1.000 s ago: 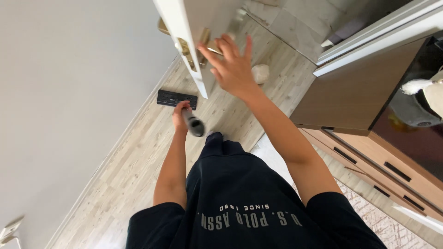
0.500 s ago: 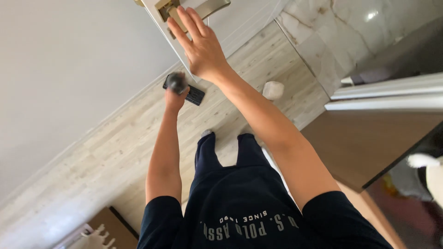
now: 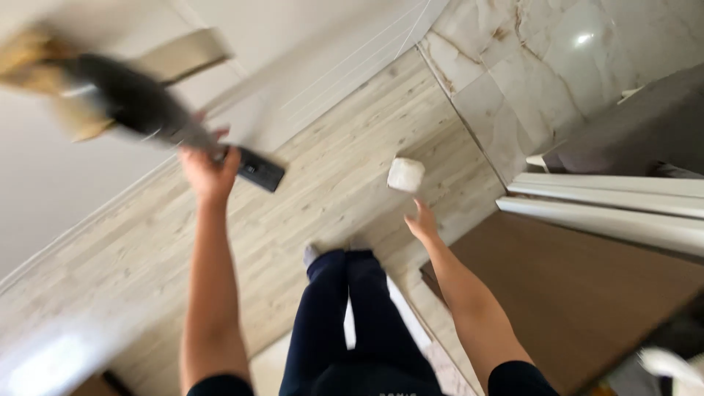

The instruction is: Mop the floor using a flat mop and a cleaning bucket, and use wet wipes for spot cleaning.

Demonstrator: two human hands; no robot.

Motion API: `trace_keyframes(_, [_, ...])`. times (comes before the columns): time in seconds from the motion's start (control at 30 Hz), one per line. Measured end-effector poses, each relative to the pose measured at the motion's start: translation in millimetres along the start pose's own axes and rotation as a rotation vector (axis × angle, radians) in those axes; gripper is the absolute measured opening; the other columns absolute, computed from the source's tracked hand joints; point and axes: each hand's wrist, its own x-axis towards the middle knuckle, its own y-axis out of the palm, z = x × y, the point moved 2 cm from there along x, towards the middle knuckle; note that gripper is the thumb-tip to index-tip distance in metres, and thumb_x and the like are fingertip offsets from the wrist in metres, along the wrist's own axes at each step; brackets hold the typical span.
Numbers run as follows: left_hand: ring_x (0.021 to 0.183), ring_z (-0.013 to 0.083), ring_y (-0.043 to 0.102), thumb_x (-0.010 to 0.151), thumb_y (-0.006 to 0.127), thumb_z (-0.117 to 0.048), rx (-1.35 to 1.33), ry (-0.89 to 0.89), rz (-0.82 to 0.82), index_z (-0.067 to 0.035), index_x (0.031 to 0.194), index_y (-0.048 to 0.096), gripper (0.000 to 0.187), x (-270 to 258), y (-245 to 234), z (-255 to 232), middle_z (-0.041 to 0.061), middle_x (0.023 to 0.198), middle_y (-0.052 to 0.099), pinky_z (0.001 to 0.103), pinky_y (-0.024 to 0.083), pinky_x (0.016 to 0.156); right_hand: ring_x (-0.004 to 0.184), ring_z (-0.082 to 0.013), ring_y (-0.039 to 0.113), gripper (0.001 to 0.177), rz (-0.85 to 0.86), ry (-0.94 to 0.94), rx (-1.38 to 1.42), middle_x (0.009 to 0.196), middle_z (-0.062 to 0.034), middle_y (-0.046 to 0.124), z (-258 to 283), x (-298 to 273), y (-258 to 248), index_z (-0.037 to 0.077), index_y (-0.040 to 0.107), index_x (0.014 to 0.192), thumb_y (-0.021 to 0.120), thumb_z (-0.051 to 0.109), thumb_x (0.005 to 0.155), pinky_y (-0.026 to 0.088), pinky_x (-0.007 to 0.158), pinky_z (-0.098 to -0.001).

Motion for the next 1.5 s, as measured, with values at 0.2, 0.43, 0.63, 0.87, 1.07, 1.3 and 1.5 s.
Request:
trace_keyframes(0.2, [0.154,0.0450,0.033,0.092,0.076,-0.021,0.106,-0.056,-0.003,-0.015,0.109,0.070,0.018,-25.5,73.5,49.8,0.021,0.170,0.038,0.057,0.035,0.125,0.145,-0.0433,0.036,0.111,-0.042,0.180,-0.036,0.157,-0.0235,0.039,-138.6,90.6,75.1,0.006,0.029,0.159,0.089,0.040,0.072,0.032,0.119,-0.0492])
trace_keyframes(0.43, [0.154,0.0493,-0.022,0.093,0.062,-0.032,0.618,0.146,-0.206,-0.053,0.158,0.041,0.071,-18.2,154.4,84.4,0.024,0.169,0.000,0.072,-0.014,0.118,0.143,-0.0476,0.032,0.134,-0.142,0.339,0.113,0.158,-0.0256,0.036,-189.9,187.1,139.2,0.009,0.018,0.156,0.102,0.044,0.057,0.030,0.116,-0.0514])
trace_keyframes(0.63, [0.159,0.0426,-0.020,0.089,0.063,-0.021,0.707,0.188,-0.234,-0.047,0.152,0.033,0.074,-27.5,191.2,106.4,0.008,0.180,-0.009,0.067,-0.023,0.113,0.138,-0.0361,0.052,0.124,-0.144,0.435,0.415,0.154,-0.0200,0.047,-108.1,175.6,138.0,0.013,0.026,0.159,0.095,0.035,0.059,0.046,0.112,-0.0453])
trace_keyframes(0.87, [0.159,0.0314,-0.023,0.086,0.068,-0.023,0.735,0.298,-0.113,-0.040,0.151,0.057,0.068,-31.7,177.4,92.5,0.005,0.175,-0.014,0.065,-0.027,0.119,0.136,-0.0379,0.051,0.128,-0.131,0.383,0.705,0.154,-0.0183,0.041,-6.3,203.2,256.6,0.021,0.017,0.161,0.098,0.030,0.062,0.055,0.097,-0.0478])
trace_keyframes(1.07, [0.158,0.0308,-0.018,0.089,0.089,-0.044,0.526,0.187,0.178,-0.026,0.147,0.061,0.066,-43.1,164.3,89.8,0.003,0.173,-0.007,0.066,-0.023,0.115,0.126,-0.0372,0.056,0.117,-0.136,0.568,0.886,0.151,-0.0150,0.045,147.5,243.8,339.5,0.036,0.020,0.157,0.093,0.030,0.066,0.067,0.068,-0.0492])
trace_keyframes(1.3, [0.164,0.0291,-0.015,0.080,0.090,-0.035,0.508,0.257,0.138,-0.022,0.146,0.064,0.072,-39.9,158.3,83.3,0.001,0.179,-0.006,0.074,-0.012,0.121,0.123,-0.0342,0.058,0.110,-0.160,0.575,0.901,0.147,-0.0155,0.044,204.0,269.8,337.8,0.030,0.025,0.156,0.090,0.031,0.067,0.060,0.071,-0.0451])
trace_keyframes(1.5, [0.161,0.0206,0.013,0.092,0.076,-0.033,0.076,0.121,0.141,-0.020,0.118,0.066,0.030,-66.3,161.8,78.8,-0.006,0.170,0.023,0.068,0.009,0.130,0.138,-0.0203,0.051,0.070,-0.022,0.037,0.970,0.153,-0.0119,0.051,187.0,238.5,215.5,0.013,0.040,0.155,0.070,0.041,0.099,0.044,0.110,-0.0406])
